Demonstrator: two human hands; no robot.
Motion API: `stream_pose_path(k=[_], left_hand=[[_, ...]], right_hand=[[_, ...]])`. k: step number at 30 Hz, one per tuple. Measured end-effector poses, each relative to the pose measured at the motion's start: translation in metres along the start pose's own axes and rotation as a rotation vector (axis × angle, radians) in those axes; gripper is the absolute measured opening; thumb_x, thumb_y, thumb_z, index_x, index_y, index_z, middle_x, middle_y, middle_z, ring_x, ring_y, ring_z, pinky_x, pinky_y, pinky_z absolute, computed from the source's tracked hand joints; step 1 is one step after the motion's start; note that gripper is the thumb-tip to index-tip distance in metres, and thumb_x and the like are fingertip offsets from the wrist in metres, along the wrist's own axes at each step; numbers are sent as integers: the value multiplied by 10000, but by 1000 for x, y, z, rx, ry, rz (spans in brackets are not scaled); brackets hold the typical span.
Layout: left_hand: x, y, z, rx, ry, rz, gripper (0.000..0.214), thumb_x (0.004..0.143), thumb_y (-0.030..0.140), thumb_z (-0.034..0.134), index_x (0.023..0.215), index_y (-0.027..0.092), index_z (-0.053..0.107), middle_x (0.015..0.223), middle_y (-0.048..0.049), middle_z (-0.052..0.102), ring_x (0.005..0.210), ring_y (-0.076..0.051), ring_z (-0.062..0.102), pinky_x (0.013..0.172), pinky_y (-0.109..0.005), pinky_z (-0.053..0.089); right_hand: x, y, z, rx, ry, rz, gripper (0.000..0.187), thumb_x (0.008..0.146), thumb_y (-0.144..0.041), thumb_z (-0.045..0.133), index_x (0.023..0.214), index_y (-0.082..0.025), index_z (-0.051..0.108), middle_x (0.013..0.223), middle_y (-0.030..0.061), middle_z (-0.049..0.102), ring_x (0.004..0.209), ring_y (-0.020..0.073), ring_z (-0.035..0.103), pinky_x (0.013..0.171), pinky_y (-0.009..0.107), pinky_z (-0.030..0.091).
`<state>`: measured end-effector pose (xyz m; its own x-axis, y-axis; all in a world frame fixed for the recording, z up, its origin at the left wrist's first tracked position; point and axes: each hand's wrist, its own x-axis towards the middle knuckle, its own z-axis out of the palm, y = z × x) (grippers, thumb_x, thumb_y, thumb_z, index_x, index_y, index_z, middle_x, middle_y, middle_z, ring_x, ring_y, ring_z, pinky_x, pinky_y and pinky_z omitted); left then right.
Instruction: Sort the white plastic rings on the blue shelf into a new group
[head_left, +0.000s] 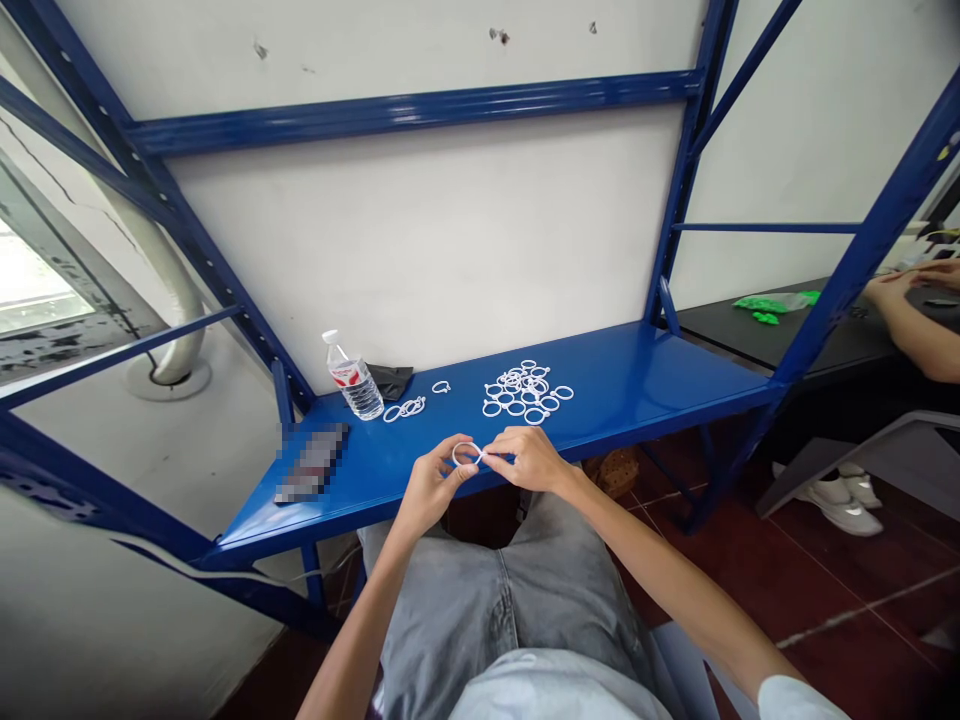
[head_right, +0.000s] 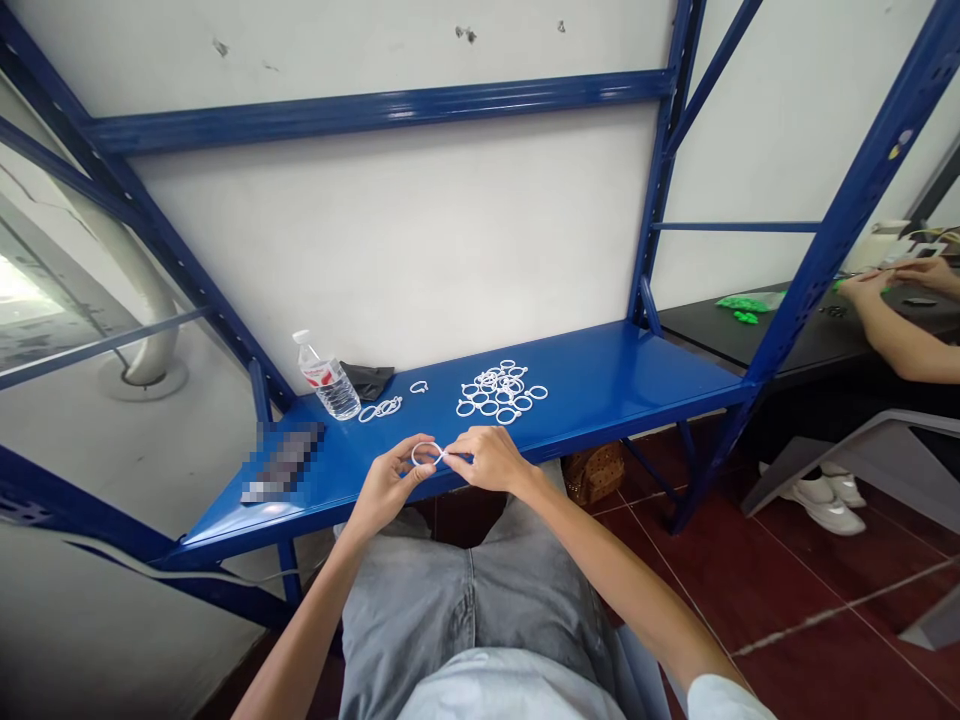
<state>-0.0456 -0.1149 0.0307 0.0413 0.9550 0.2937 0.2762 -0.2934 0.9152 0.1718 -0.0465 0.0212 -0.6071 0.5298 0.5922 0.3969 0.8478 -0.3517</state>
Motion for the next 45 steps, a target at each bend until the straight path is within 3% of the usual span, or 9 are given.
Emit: stream_pose_path(k=[6,11,13,16,19,24,28,37,45], left_hand=[[4,1,-1,-79,-39,-24,426,790,418,857,1152,216,758,1026,-88,776,975,-262,702,812,-306,560],[5,-4,-9,-44,-102,-43,456,784,444,862,1175,225,779,1094,-110,775,1046,-298,711,825,-328,577],[9,-13,-18,4,-123,-29,474,801,466,846,1208,233,778,1194,-128,765,1087,-313,713,832,-338,585],[28,-36,-41,177,15,15,479,882,503,750,1272,226,747,1274,-147,741,1057,-307,721,862,-380,587],[63,-68,-71,551,222,28,433,929,412,686,1296,185,729,1299,-182,718,1125,-345,697,991,-462,543],[117,-107,-106,954,239,-98,591,954,271,620,1526,136,554,1577,-231,533,1385,-400,556,1130,-500,439],[131,-118,-114,1039,140,-88,464,1008,308,534,1432,148,637,1471,-216,639,1287,-369,616,1074,-474,462],[76,-97,-106,897,205,106,321,1016,408,549,990,209,800,1137,-157,753,1075,-332,675,1007,-438,473],[31,-41,-36,582,120,273,238,984,399,626,964,273,827,1148,-135,768,1140,-350,642,1067,-486,457]], right_hand=[[0,-3,2,51,20,39,229,1025,-340,638,968,-263,846,890,40,815,828,202,723,755,292,485],[3,-5,5,205,21,156,239,979,-290,672,1190,-268,783,999,16,827,820,177,751,743,262,521],[3,-5,3,222,17,177,192,969,-270,676,1119,-252,794,928,12,820,790,173,746,726,256,518],[2,-3,-3,245,-128,174,110,903,-210,724,956,-243,814,821,-3,799,737,166,730,692,245,507],[2,1,-9,296,-285,150,94,871,-203,749,906,-250,823,806,-13,796,728,166,729,657,237,503],[6,16,-16,69,129,373,349,941,-245,681,1279,-287,756,1173,42,802,925,219,750,773,317,569],[5,27,-20,-93,238,407,479,922,-226,688,1396,-297,683,1359,65,730,1093,268,722,867,375,585],[10,15,-11,70,175,379,293,935,-224,679,1210,-272,765,1182,29,794,884,199,741,791,324,559],[8,8,13,204,89,292,374,959,-251,708,1333,-247,727,1193,45,798,828,170,744,825,311,551]])
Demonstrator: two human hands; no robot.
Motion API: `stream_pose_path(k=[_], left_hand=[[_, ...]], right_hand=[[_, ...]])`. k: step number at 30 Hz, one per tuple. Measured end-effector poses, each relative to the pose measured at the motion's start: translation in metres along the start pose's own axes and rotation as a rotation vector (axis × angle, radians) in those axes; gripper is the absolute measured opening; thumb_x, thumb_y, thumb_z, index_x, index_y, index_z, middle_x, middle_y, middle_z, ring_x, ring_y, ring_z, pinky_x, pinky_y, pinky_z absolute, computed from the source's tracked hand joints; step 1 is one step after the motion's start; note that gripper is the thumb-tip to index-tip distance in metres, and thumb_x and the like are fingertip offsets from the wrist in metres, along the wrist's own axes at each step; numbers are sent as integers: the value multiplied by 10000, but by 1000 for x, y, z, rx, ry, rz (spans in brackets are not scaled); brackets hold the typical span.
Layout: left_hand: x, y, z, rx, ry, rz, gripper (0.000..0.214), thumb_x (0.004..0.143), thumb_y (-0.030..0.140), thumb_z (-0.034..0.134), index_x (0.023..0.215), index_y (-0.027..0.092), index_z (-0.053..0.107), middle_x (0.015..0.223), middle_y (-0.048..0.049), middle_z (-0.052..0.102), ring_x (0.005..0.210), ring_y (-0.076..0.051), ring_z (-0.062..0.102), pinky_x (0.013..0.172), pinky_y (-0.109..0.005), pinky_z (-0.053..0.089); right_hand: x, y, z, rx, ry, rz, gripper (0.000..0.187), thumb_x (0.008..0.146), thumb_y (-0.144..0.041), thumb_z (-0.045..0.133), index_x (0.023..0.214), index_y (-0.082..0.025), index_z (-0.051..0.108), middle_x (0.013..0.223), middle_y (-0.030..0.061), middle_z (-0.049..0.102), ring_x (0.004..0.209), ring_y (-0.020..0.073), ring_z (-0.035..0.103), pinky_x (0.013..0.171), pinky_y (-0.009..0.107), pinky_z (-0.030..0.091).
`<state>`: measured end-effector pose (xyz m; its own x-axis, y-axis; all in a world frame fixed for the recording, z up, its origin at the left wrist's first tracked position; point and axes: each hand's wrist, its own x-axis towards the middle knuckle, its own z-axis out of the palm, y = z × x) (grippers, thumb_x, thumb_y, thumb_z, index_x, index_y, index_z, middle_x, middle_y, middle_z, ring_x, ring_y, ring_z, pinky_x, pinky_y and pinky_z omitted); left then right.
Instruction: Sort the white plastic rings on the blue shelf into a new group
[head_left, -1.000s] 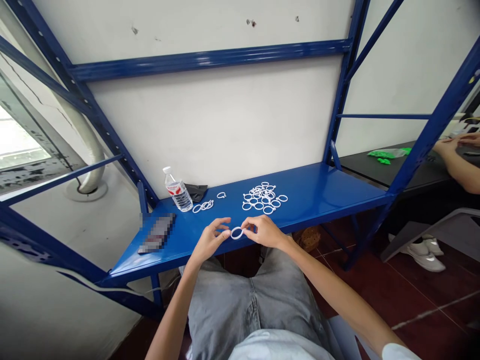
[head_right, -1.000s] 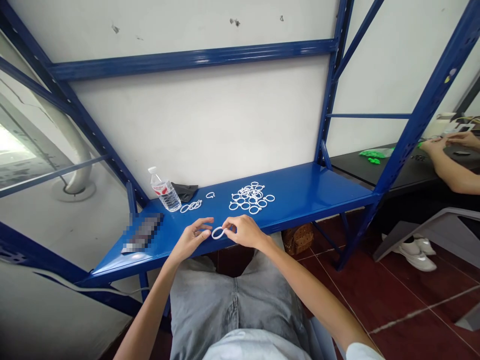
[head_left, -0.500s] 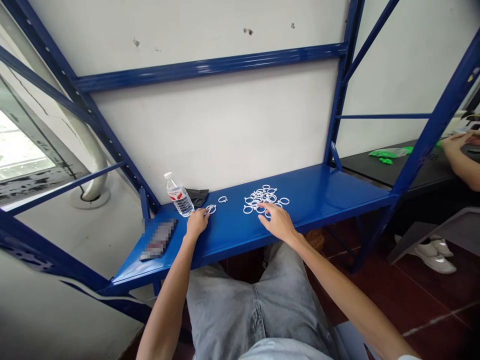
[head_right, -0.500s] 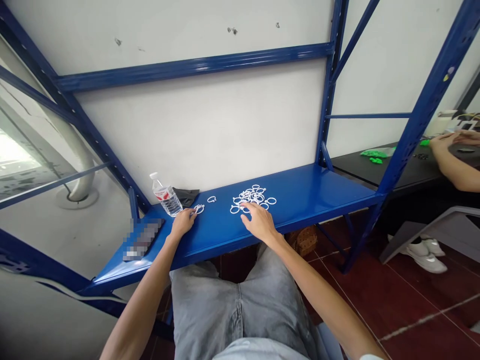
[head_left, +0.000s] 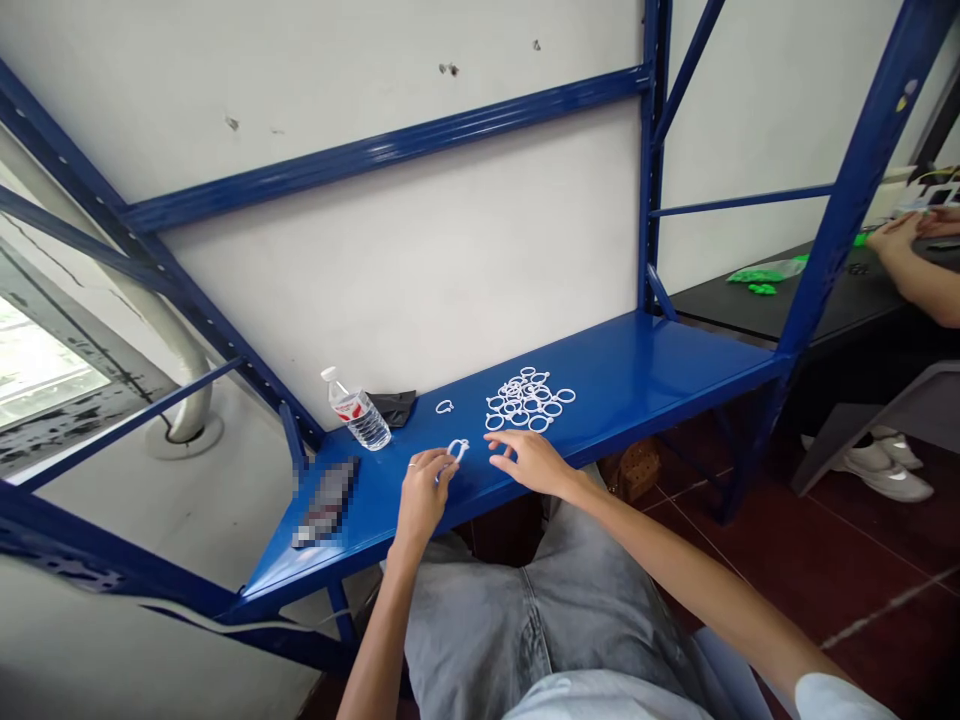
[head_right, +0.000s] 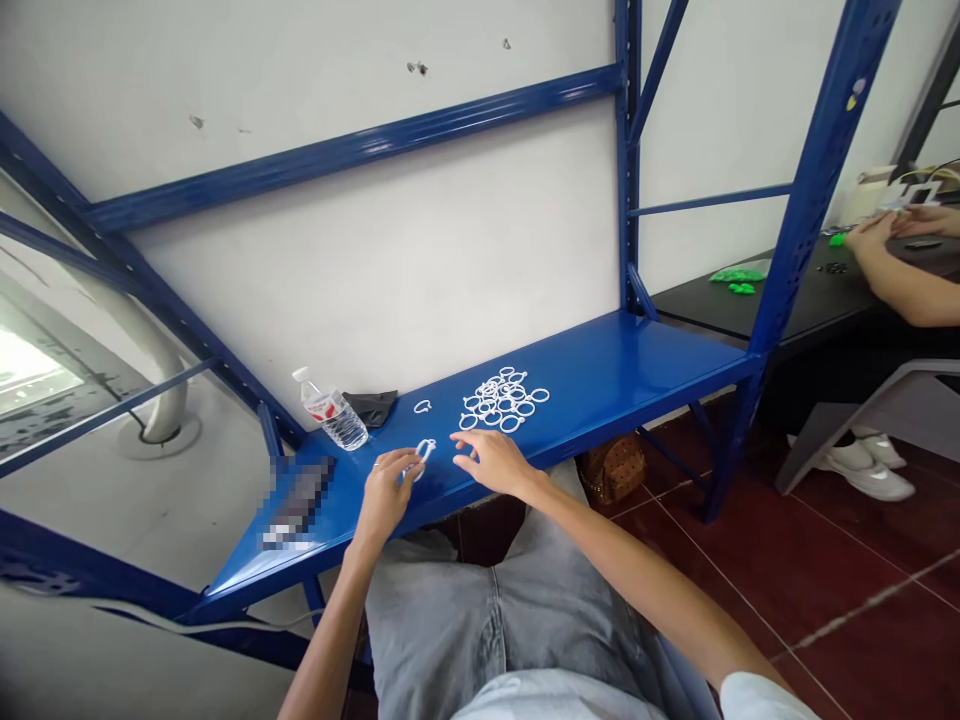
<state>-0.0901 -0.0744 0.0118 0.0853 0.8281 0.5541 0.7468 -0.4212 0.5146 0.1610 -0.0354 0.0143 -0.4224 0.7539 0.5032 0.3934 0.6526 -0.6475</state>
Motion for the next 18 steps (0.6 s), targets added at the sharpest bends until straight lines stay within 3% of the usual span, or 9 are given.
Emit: stream_pose_path(k=[4,10,14,18], left_hand=[[-8,29,15,-67,-85,103,228,1011,377,618,963,281,820,1111,-106,773,1111,-317,649,1019,-456,494],[-16,36,11,154,-39,249,246,1067,307,543,1020,241,775,1122,-89,766,1083,-270,662,934,-404,546],[-17,42,5,161,-37,236,235,1066,324,548,1123,246,762,1159,-97,764,1098,-277,679,950,-420,562],[-17,44,1,72,-22,123,304,1040,400,600,1283,259,718,1272,-104,751,1152,-292,704,971,-431,583]], right_hand=[[-1,-1,4,14,8,-47,221,978,-232,693,1174,-237,796,1090,41,815,846,175,742,814,289,533],[0,-5,-2,52,26,-26,108,958,-242,735,1013,-229,827,934,28,822,784,176,726,722,268,493],[0,-11,-7,73,33,-59,99,959,-213,717,972,-227,814,944,23,821,783,174,714,714,272,486],[-1,-12,-12,64,37,-84,78,951,-214,722,949,-222,799,933,26,814,783,179,708,716,279,486]])
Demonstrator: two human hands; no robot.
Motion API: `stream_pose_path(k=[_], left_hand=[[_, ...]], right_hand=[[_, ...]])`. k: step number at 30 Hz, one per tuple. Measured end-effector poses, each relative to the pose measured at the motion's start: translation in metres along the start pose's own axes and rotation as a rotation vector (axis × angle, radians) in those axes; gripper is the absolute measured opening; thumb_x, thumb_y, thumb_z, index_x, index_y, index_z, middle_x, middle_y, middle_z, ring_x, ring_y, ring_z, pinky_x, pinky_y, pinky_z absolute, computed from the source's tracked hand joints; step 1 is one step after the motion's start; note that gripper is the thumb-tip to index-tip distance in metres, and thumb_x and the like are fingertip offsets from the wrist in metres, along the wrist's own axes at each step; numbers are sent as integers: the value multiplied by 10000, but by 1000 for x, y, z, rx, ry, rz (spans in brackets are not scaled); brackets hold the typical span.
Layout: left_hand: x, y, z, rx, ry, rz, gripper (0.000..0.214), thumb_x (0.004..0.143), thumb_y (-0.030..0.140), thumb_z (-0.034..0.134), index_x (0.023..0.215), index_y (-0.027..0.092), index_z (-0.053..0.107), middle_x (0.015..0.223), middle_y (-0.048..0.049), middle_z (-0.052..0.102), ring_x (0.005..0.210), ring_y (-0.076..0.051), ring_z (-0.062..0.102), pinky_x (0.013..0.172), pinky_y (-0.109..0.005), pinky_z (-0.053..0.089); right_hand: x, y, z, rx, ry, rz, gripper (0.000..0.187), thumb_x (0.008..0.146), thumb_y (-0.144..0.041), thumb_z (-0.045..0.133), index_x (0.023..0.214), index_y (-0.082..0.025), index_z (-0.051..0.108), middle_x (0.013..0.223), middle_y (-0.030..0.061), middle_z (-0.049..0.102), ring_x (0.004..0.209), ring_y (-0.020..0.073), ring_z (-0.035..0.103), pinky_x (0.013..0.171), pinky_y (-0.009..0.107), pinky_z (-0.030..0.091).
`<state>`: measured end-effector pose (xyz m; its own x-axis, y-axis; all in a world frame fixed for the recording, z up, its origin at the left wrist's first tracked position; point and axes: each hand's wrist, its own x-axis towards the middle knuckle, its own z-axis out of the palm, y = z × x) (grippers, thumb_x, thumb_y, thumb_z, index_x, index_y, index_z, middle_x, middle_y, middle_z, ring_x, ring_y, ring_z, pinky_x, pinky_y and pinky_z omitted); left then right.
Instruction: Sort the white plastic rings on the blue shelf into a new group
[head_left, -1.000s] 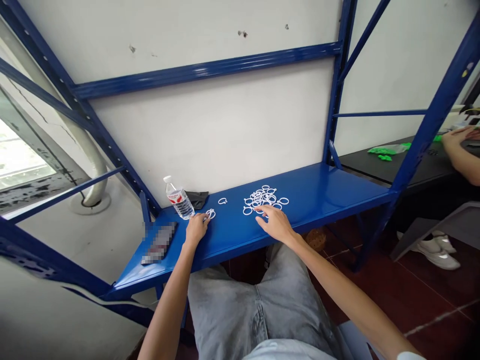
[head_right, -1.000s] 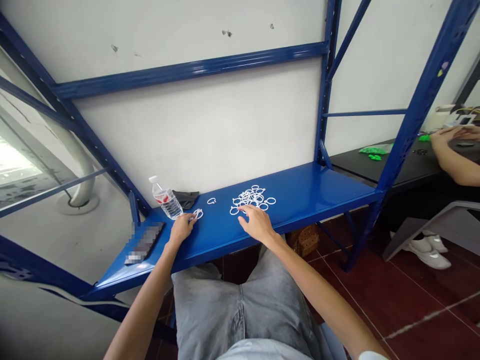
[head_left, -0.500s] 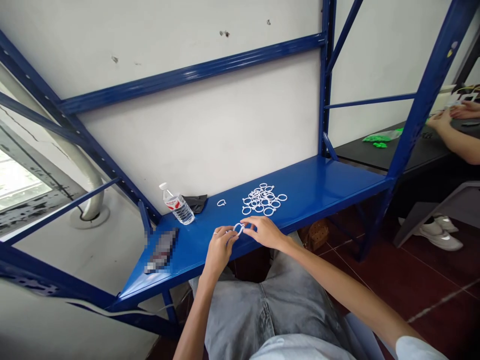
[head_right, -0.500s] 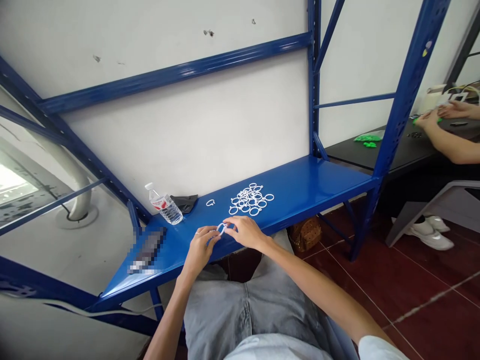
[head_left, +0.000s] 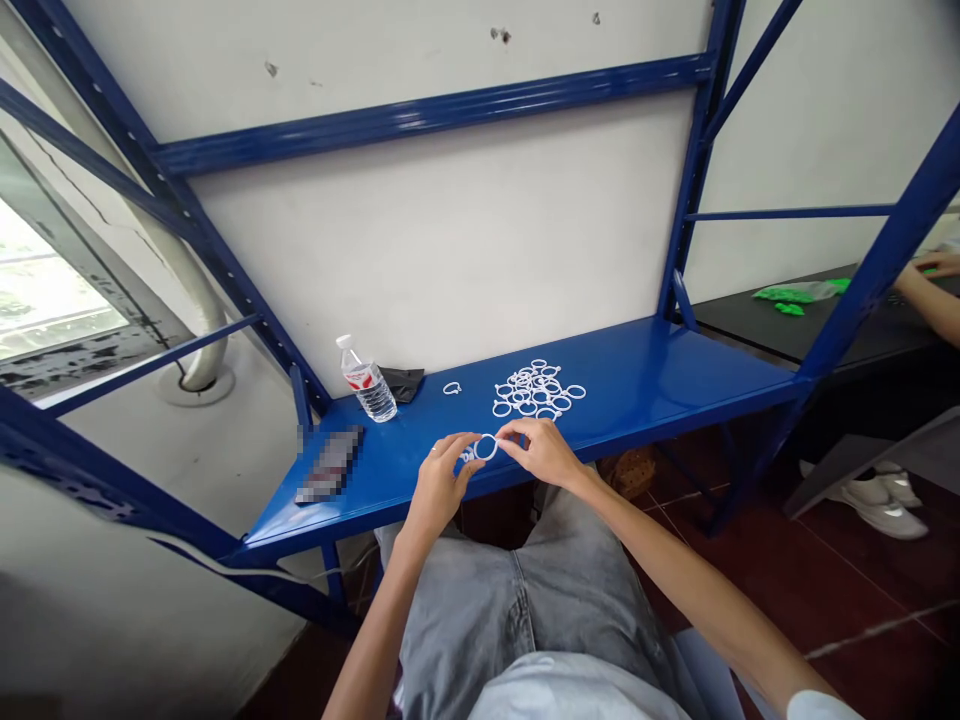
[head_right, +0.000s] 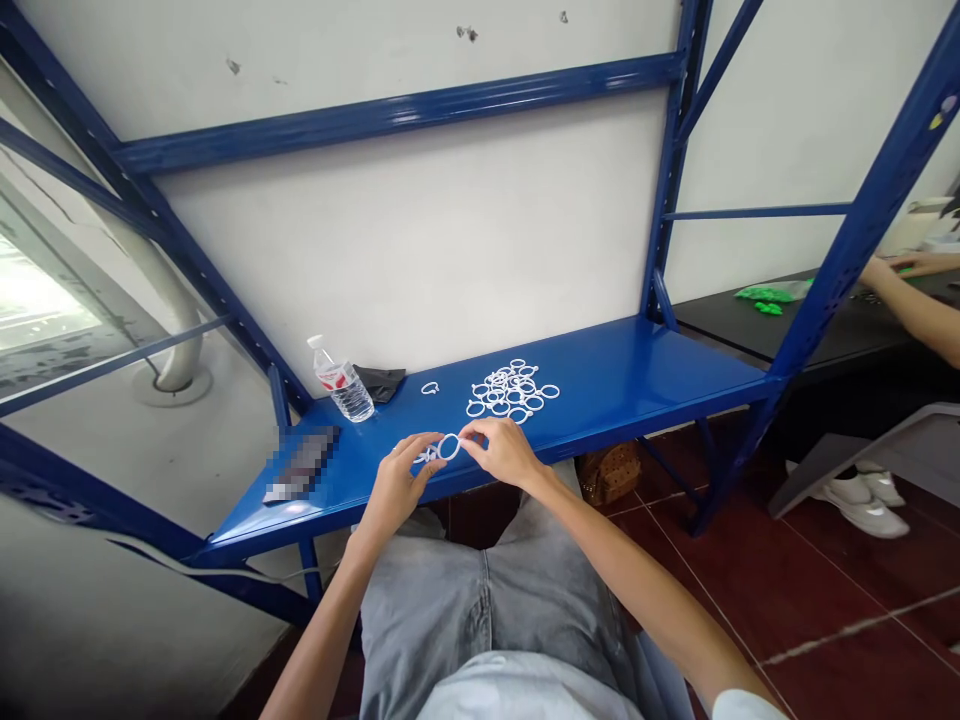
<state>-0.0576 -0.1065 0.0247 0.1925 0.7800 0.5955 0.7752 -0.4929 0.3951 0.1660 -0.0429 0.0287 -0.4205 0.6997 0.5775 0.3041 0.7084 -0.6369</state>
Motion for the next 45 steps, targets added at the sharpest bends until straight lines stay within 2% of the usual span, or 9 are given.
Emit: stream_pose_path(k=[10,16,22,24,27,31,35,40,45], left_hand=[[3,-12,-15,-94,62,-181,364,977,504,671,1211,240,760,1237,-102,788,1067,-289,758,878,-393,622],[3,-13,-22,-112,103,-204,374,978,538,656,1172,242,777,1189,-93,799,1045,-277,755,837,-360,625],[2,-9,-20,-162,81,-206,370,986,548,649,1169,253,778,1200,-88,791,1035,-267,750,806,-342,624],[3,-6,-18,-216,69,-215,371,982,550,656,1158,249,782,1168,-88,798,1015,-266,758,824,-350,626],[4,2,-13,-363,45,-256,381,986,549,650,1160,234,778,1114,-88,805,983,-259,771,832,-350,635],[6,16,-4,-629,62,-283,401,1005,551,614,1146,202,752,1168,-108,797,1053,-266,775,893,-380,653],[4,30,0,-747,171,-282,425,1042,547,551,1189,180,709,1240,-139,779,1136,-279,757,942,-417,650],[0,38,-1,-654,180,-249,449,1073,558,476,1217,191,690,1312,-157,756,1124,-287,750,911,-418,638],[-2,39,-1,-537,146,-152,431,1097,511,441,1237,212,719,1359,-132,734,1232,-286,696,1013,-424,577]], right_hand=[[0,3,-7,77,1,37,68,927,-220,699,893,-205,757,858,29,790,758,181,709,737,286,515],[1,-2,-18,131,-419,91,49,874,-249,751,877,-210,781,796,12,784,730,180,718,689,268,516],[9,18,-27,-124,209,180,344,931,-249,658,1264,-246,741,1288,82,761,1024,246,739,818,347,577],[8,24,-30,-187,224,172,452,923,-238,660,1373,-252,690,1409,91,702,1118,266,718,865,374,587],[3,19,-26,-178,39,148,368,926,-218,657,1283,-252,741,1287,70,765,1021,240,741,874,372,590],[-6,-5,-6,-1,-221,64,392,928,-280,716,1320,-262,727,1212,62,793,962,222,756,842,338,586],[-8,-20,13,308,-231,129,569,973,-407,700,1508,-248,587,1188,88,798,949,233,771,820,343,593],[-4,-20,18,782,-321,312,633,935,-699,666,1310,-195,736,1153,119,796,851,211,767,711,299,588],[-5,-17,18,966,-331,397,610,853,-706,768,1140,-169,807,1076,122,805,764,150,717,676,246,553]])
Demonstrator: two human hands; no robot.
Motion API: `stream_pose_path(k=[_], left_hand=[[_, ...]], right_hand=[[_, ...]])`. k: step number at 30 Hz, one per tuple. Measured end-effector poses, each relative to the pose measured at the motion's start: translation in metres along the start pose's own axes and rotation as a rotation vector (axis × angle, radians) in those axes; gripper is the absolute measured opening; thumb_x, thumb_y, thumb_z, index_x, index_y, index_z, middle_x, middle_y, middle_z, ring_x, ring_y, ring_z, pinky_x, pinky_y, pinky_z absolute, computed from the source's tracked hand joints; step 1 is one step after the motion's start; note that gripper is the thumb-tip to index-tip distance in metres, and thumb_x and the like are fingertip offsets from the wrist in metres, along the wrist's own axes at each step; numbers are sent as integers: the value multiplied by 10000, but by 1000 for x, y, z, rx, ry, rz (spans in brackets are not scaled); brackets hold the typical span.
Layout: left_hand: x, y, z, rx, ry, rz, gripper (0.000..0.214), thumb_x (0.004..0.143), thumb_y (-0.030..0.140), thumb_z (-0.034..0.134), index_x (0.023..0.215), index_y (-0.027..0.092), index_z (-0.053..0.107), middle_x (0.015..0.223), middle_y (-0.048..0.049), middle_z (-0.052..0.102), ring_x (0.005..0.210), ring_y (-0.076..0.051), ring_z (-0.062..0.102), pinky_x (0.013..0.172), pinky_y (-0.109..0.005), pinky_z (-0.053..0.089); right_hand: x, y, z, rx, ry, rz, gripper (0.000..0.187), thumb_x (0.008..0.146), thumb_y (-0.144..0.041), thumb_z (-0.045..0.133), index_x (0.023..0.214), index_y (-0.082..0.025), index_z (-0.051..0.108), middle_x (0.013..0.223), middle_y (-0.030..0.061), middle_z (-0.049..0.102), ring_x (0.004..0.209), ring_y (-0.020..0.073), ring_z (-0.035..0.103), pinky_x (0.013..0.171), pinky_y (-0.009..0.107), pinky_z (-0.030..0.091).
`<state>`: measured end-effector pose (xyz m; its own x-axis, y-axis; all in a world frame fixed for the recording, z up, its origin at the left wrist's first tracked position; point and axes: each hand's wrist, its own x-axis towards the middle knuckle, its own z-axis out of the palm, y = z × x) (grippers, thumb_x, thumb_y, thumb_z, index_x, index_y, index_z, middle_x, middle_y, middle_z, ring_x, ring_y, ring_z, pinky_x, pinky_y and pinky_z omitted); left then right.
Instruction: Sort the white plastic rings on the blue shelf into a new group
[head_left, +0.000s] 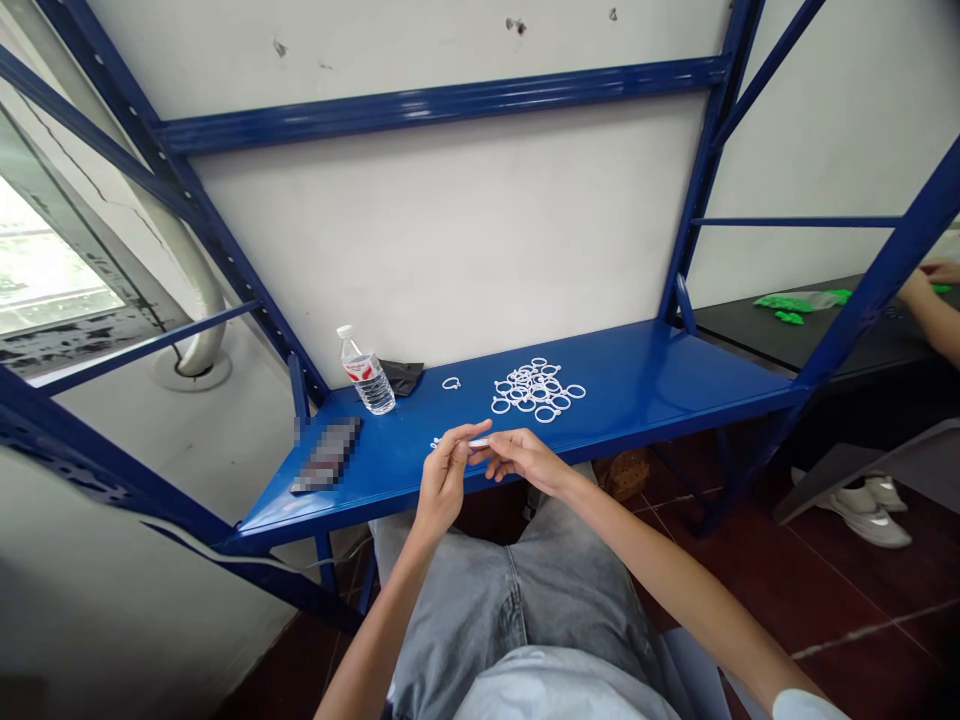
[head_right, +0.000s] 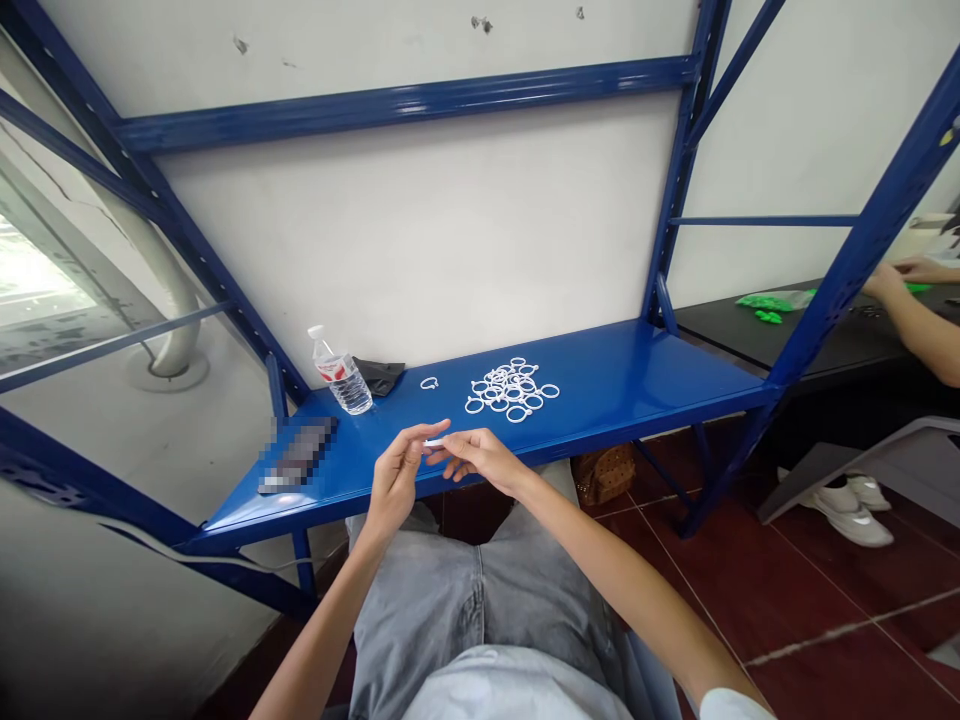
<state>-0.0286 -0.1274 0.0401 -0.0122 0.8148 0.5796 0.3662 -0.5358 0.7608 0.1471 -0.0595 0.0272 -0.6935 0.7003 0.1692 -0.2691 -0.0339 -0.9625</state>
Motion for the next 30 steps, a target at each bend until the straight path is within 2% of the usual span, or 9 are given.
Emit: stream_pose_path(k=[4,7,11,14,19,21,25,30], left_hand=[[2,-5,-2,44,-74,27,418,1098,488,453,1268,219,724,1390,-130,716,1255,-282,680,1055,-423,542],[4,-13,-3,38,-61,-58,435,1060,529,528,1305,216,707,1337,-131,740,1141,-271,726,958,-387,579],[7,-23,-3,-5,8,-221,492,963,592,659,1197,169,750,1009,-104,805,906,-254,755,732,-315,589],[8,-25,-3,-16,43,-266,471,934,595,689,1082,159,785,853,-79,784,813,-236,733,652,-290,556],[8,-18,-5,51,96,-207,389,934,557,693,982,183,789,824,-62,772,754,-212,704,629,-279,526],[7,-15,-6,105,91,-166,362,949,538,676,950,193,786,836,-56,772,760,-206,699,645,-279,526],[6,-9,-4,195,75,-99,326,986,494,640,939,206,784,870,-46,775,772,-191,691,671,-274,520],[5,-6,-3,269,52,-41,343,1017,497,600,954,220,793,911,-51,792,766,-189,683,686,-293,518]], right_hand=[[3,4,-4,-41,56,-14,586,838,-665,806,1140,-162,808,996,104,810,734,134,694,672,235,535],[6,6,-10,-146,79,-52,596,879,-679,747,1166,-161,805,1004,105,809,737,139,689,649,235,519],[8,8,-18,-268,132,-114,621,945,-690,643,1261,-171,773,1050,112,803,761,160,692,623,243,507],[6,7,-21,-374,163,-138,618,973,-670,616,1321,-174,739,1067,111,801,794,180,698,638,258,510],[-1,1,-18,-654,222,-235,520,1020,-603,597,1286,-183,753,976,72,793,835,201,706,749,292,516],[-3,-2,-16,-716,225,-261,505,1041,-590,568,1309,-199,743,1017,72,797,871,210,717,760,294,513],[-4,-4,-13,-729,212,-269,526,1010,-590,619,1374,-222,706,1159,83,799,921,223,724,766,303,527],[-4,-4,-15,-716,208,-259,480,958,-555,698,1289,-210,746,1128,78,814,849,210,703,752,311,537]])
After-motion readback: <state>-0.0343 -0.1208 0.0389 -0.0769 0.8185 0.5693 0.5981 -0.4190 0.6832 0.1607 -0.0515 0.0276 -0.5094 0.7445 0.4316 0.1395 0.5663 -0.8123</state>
